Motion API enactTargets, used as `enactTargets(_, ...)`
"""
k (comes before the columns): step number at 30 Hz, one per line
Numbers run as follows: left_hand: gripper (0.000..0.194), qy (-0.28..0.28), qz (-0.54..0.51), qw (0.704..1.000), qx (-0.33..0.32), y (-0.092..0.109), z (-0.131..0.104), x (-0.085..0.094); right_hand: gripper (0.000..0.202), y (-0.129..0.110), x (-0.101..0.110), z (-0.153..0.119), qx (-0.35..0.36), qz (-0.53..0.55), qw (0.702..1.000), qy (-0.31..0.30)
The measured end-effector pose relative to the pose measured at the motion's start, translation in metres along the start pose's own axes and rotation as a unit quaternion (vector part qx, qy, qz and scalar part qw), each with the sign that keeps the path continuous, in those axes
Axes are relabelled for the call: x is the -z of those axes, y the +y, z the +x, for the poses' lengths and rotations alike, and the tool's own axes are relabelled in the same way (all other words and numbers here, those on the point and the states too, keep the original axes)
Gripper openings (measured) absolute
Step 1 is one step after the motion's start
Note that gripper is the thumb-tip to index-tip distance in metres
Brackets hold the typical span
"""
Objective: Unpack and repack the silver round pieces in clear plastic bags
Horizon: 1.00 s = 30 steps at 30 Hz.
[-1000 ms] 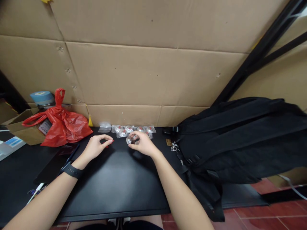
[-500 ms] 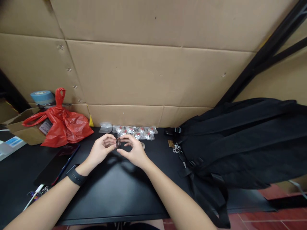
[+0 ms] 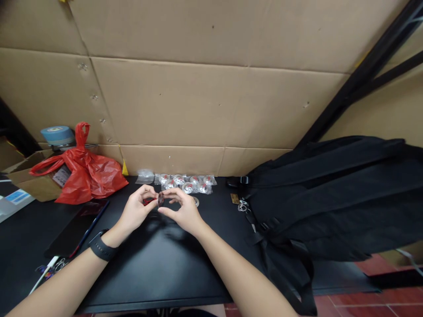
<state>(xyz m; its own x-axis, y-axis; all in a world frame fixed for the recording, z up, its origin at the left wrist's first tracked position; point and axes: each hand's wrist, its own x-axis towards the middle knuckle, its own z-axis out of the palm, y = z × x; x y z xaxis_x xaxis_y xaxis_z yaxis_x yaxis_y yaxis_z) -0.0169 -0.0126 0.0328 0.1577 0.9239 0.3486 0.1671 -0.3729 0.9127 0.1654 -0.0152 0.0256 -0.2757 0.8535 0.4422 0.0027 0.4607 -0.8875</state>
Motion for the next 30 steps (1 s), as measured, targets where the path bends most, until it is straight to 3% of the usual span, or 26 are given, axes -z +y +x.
enactTargets(5, 0.014, 0.019, 0.062, 0.997, -0.032, 0.007, -0.004, -0.002, 0.037, 0.002, -0.001, 0.000, -0.023, 0.007, 1.000, 0.010)
enactTargets(9, 0.017, 0.036, 0.091, 0.994, -0.043, 0.008, -0.006, -0.003, 0.029, 0.003, 0.002, 0.001, -0.046, 0.009, 0.999, -0.024)
enactTargets(18, 0.022, 0.034, 0.138, 0.988, -0.056, 0.004, -0.007, -0.005, 0.018, -0.002, 0.012, 0.004, 0.026, -0.139, 0.987, -0.071)
enactTargets(22, 0.009, 0.061, 0.173, 0.980, -0.078, 0.005, -0.006, -0.004, 0.012, 0.001, 0.017, 0.004, 0.039, -0.206, 0.975, -0.075)
enactTargets(27, 0.029, -0.036, 0.276, 0.956, -0.093, 0.005, -0.007, -0.003, 0.006, 0.002, 0.023, 0.004, 0.074, -0.282, 0.953, -0.081)
enactTargets(30, 0.027, -0.065, 0.343, 0.933, -0.086, -0.001, -0.009, -0.004, 0.007, -0.001, 0.025, 0.006, 0.083, -0.274, 0.955, -0.074)
